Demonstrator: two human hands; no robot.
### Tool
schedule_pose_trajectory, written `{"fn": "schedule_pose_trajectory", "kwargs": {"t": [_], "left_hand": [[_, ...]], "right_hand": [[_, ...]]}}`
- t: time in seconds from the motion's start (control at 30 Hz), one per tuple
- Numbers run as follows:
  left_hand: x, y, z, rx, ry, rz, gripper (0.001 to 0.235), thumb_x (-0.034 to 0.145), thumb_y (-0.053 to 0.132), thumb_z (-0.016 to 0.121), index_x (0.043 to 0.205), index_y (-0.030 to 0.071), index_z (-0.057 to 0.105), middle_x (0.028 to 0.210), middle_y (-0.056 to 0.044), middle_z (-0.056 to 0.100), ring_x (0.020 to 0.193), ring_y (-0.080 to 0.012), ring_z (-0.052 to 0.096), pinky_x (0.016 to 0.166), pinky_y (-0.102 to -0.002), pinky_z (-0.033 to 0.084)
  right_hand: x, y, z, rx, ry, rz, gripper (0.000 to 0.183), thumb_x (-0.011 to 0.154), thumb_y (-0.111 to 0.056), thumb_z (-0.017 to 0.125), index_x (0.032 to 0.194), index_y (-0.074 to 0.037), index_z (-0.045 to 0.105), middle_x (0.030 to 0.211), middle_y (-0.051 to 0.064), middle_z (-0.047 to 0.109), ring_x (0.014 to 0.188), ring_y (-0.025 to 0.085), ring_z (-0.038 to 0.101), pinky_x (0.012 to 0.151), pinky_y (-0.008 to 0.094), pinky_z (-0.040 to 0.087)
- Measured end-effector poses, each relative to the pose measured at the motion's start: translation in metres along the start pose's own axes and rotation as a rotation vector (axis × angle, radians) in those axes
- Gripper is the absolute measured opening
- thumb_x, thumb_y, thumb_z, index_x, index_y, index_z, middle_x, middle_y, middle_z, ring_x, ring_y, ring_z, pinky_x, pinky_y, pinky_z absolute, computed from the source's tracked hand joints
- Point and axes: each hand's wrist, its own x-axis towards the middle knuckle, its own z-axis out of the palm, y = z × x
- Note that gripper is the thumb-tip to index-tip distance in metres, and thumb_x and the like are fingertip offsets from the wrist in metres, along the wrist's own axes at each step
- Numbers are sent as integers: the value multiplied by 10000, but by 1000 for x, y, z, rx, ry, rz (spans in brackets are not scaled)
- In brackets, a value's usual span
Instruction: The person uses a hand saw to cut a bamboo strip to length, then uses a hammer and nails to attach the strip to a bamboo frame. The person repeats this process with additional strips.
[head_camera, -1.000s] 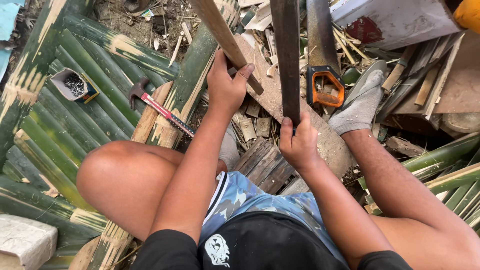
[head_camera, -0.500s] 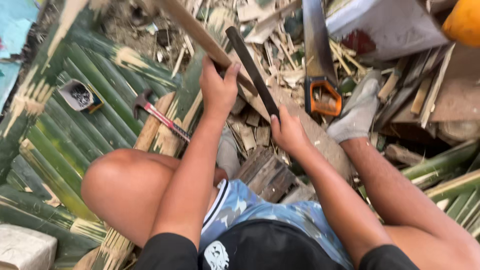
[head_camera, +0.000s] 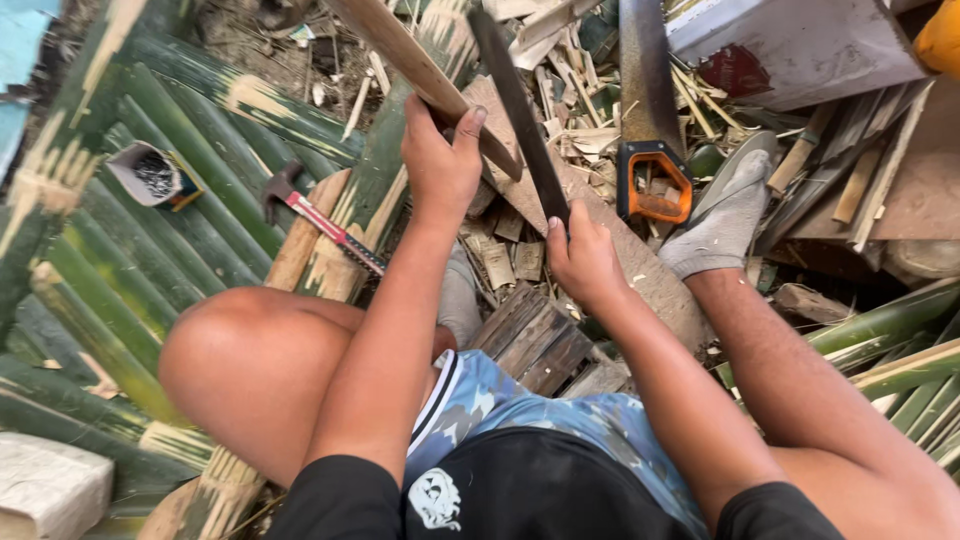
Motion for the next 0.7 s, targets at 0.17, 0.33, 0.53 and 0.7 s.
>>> {"fn": "schedule_pose_trajectory", "kwargs": {"t": [0.17, 0.33, 0.53, 0.7], "left_hand": [[1, -5, 4, 53, -5, -53, 435, 962, 224, 780, 1234, 6, 520, 1027, -151, 721, 963, -297, 748, 900, -403, 584], [4, 4, 4, 11, 15, -22, 479, 941, 229, 798, 1240, -7, 508, 1081, -189, 707, 994, -325, 740, 893, -419, 578], [5, -17, 0, 79, 69, -18, 507, 932, 241, 813, 1245, -8, 501, 1068, -205, 711, 988, -357, 731, 902, -432, 572], [9, -11, 0, 72, 63, -63, 518, 936, 267, 805, 1242, -15, 497, 1058, -197, 717, 988, -342, 736, 908, -423, 567]], "right_hand": [[-2, 23, 9, 86, 155, -37, 220, 1033, -188, 532, 1108, 16, 496, 717, 277, 662, 632, 465, 688, 563, 529, 529], [14, 28, 25, -204, -119, 75, 215, 1002, -137, 566, 1144, 16, 510, 663, 290, 635, 602, 497, 648, 567, 533, 524], [-11, 38, 17, 130, 136, -50, 239, 1038, -190, 542, 1154, 15, 501, 687, 274, 648, 605, 452, 680, 526, 520, 517], [7, 29, 24, -108, -186, 159, 204, 1049, -184, 525, 1099, 10, 486, 663, 266, 647, 600, 468, 663, 544, 524, 512]]}}
